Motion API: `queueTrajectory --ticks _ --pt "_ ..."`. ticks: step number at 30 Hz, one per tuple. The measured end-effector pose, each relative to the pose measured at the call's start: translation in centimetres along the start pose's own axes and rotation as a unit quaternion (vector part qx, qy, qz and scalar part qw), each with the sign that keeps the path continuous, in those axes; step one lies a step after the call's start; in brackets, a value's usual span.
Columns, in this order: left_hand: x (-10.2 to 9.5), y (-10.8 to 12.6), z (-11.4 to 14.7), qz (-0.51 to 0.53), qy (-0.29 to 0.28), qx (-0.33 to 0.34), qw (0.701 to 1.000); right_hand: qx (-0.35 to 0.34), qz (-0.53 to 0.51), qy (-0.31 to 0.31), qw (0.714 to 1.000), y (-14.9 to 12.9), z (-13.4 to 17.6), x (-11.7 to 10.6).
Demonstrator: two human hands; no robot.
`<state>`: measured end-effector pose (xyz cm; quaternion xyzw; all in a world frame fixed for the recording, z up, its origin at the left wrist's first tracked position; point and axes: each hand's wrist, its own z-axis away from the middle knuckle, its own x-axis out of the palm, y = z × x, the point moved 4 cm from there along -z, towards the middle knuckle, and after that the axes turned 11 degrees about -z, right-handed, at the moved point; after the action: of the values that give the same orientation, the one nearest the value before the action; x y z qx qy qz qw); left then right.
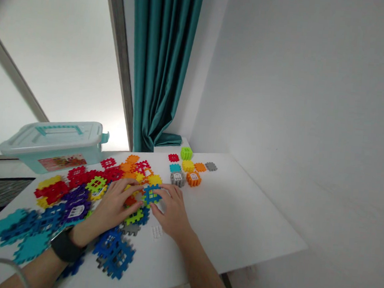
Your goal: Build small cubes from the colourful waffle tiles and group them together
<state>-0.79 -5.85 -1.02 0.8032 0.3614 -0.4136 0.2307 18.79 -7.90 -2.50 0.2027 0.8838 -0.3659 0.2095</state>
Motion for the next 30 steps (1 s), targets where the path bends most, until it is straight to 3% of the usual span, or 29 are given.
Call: queueTrajectory --ticks 7,13,24,30 --pt "-0.1 0.7 -1.0 -0.006 -0.04 0.012 0.999 0.018 0.025 0.015 0.999 0.1 0.8 -1.5" --pt "0.3 1.4 -3.1 -0.012 -0.085 0.04 0.995 0.012 0.038 0.026 0.999 1.4 0.1 -4.2" --pt "5.5 0.3 -7.9 -0.022 -0.104 0.044 0.993 0.042 0.089 0.085 0.992 7.5 -2.3 -10.3" --pt "8.1 -0.2 -8.5 -0.028 -0.116 0.034 0.992 0.079 0.113 0.079 0.987 12.3 -3.3 -12.1"
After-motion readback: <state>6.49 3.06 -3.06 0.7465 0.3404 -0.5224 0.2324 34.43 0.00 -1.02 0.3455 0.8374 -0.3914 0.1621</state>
